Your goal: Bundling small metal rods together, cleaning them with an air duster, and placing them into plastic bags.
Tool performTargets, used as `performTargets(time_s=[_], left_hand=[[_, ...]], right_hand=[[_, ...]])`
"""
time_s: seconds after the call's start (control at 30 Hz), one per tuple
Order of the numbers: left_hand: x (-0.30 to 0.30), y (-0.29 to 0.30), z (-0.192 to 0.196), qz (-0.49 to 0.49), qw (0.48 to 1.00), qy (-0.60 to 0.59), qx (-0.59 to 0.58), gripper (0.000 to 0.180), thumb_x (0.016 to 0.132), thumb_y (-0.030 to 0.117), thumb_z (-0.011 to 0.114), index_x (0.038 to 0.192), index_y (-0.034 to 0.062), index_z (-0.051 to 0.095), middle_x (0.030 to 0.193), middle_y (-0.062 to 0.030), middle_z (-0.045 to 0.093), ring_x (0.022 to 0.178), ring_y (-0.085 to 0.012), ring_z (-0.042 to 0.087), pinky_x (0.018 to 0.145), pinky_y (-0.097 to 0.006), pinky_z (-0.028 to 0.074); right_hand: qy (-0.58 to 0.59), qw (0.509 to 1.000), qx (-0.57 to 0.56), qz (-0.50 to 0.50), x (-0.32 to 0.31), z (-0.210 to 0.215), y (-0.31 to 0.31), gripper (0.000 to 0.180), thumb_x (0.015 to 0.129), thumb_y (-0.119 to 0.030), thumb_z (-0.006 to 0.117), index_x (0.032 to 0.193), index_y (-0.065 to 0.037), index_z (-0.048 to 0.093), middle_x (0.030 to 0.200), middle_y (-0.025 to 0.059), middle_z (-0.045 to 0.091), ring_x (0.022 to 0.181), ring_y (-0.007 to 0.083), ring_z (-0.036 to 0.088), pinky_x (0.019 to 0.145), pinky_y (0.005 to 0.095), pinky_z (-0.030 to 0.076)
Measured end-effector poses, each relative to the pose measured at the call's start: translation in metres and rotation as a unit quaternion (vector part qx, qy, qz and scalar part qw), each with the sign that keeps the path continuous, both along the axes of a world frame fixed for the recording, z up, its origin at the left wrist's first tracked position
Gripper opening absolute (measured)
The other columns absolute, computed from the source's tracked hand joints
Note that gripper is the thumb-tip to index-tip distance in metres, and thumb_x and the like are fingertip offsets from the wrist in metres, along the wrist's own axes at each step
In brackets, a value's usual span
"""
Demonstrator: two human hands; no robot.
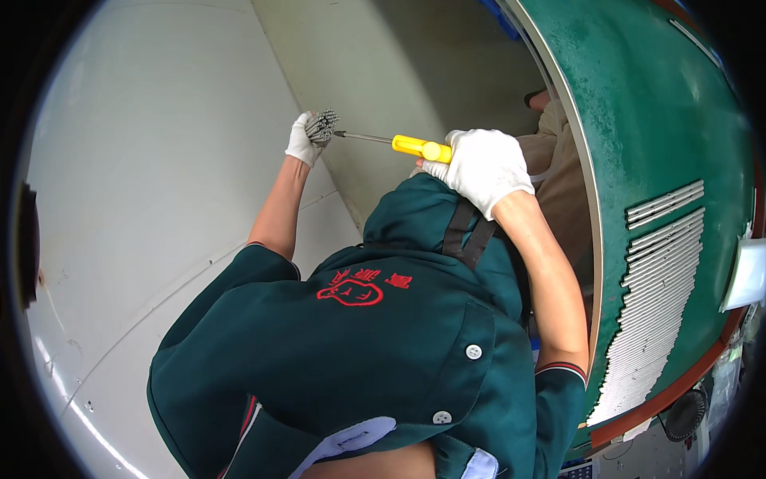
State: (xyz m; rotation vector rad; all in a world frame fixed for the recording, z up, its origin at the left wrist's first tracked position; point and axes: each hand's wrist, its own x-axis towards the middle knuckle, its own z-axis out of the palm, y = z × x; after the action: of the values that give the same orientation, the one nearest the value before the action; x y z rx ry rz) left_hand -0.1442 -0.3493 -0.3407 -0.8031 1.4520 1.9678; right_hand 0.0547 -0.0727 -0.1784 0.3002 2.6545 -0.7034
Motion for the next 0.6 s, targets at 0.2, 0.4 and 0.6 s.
performTargets(time_s=[0.2,0.4,0.6], left_hand=[[-0.0035,-0.0092,-0.0059,-0.023,0.999,0.002,0.026,0.014,0.086,0.022,0.047,0.082,0.0086,0.050,0.073,-0.0088,0.059,0.060,-0.0193,0.059,0.047,-0.030,0.050],[-0.0056,-0.0079,-0.0060,-0.031,0.999,-0.003,0.034,0.014,0.085,0.022,0.047,0.081,0.0089,0.050,0.072,-0.0085,0.059,0.058,-0.0195,0.058,0.047,-0.030,0.050],[-0.0064,-0.0074,-0.0035,-0.024,0.999,-0.009,0.030,0.014,0.086,0.021,0.047,0.081,0.0083,0.049,0.072,-0.0096,0.059,0.056,-0.0197,0.057,0.046,-0.030,0.050]], right_hand=[[0.012,1.000,-0.009,-0.014,-0.0006,-0.0033,-0.0027,0.057,0.072,-0.062,0.058,0.083,-0.007,0.067,0.068,0.0123,0.063,0.066,0.0290,0.062,0.063,0.0383,0.048],[0.017,0.999,-0.013,-0.031,0.0004,-0.0036,-0.0010,0.058,0.071,-0.063,0.058,0.082,-0.007,0.066,0.067,0.0123,0.063,0.066,0.0285,0.062,0.063,0.0377,0.049],[0.018,0.999,-0.018,-0.039,0.0018,-0.0072,0.0000,0.058,0.070,-0.063,0.059,0.081,-0.007,0.066,0.065,0.0120,0.062,0.064,0.0282,0.061,0.062,0.0371,0.048]])
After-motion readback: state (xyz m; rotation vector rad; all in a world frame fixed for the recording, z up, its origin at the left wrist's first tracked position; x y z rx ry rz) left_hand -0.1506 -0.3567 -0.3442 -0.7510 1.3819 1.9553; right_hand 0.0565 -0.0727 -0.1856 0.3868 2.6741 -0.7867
